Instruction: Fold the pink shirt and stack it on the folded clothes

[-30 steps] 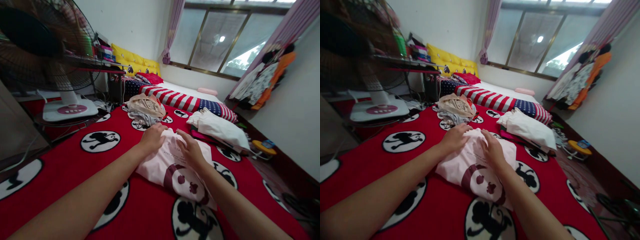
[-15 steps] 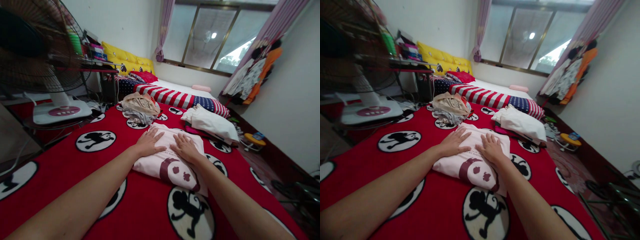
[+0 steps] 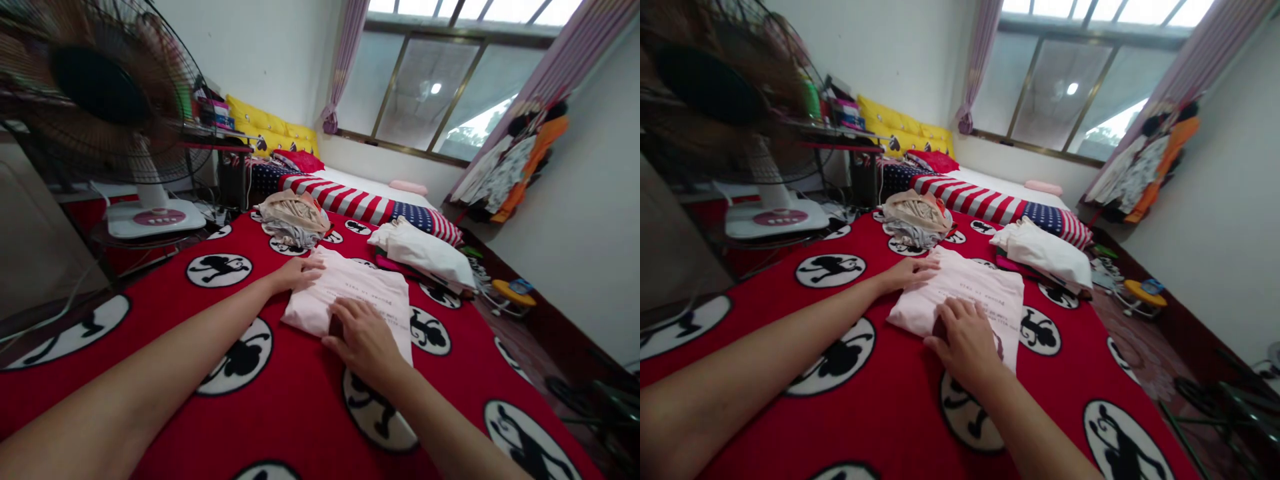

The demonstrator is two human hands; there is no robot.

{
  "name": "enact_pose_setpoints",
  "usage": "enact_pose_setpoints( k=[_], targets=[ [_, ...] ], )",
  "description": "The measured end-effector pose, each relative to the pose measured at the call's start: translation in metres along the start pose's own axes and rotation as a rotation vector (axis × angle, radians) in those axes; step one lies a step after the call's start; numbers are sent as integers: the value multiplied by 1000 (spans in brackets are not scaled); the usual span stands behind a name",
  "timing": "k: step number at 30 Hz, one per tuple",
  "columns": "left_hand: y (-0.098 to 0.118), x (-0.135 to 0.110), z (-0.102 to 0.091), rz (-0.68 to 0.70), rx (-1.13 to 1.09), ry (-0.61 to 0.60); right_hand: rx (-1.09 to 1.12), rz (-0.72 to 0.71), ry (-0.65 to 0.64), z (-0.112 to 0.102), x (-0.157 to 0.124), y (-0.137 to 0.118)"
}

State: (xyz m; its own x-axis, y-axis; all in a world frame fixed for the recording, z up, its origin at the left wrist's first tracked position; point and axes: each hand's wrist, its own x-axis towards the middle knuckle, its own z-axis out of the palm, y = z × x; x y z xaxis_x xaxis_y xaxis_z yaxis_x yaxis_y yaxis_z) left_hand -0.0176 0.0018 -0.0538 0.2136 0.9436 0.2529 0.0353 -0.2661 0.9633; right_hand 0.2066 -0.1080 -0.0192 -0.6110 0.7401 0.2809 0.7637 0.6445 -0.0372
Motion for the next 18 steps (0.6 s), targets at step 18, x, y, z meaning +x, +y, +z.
enact_pose_setpoints(
  k=[18],
  targets=[
    [2,-13,-15,-55,-628,281,1064,316,277,-95,84,40]
  ],
)
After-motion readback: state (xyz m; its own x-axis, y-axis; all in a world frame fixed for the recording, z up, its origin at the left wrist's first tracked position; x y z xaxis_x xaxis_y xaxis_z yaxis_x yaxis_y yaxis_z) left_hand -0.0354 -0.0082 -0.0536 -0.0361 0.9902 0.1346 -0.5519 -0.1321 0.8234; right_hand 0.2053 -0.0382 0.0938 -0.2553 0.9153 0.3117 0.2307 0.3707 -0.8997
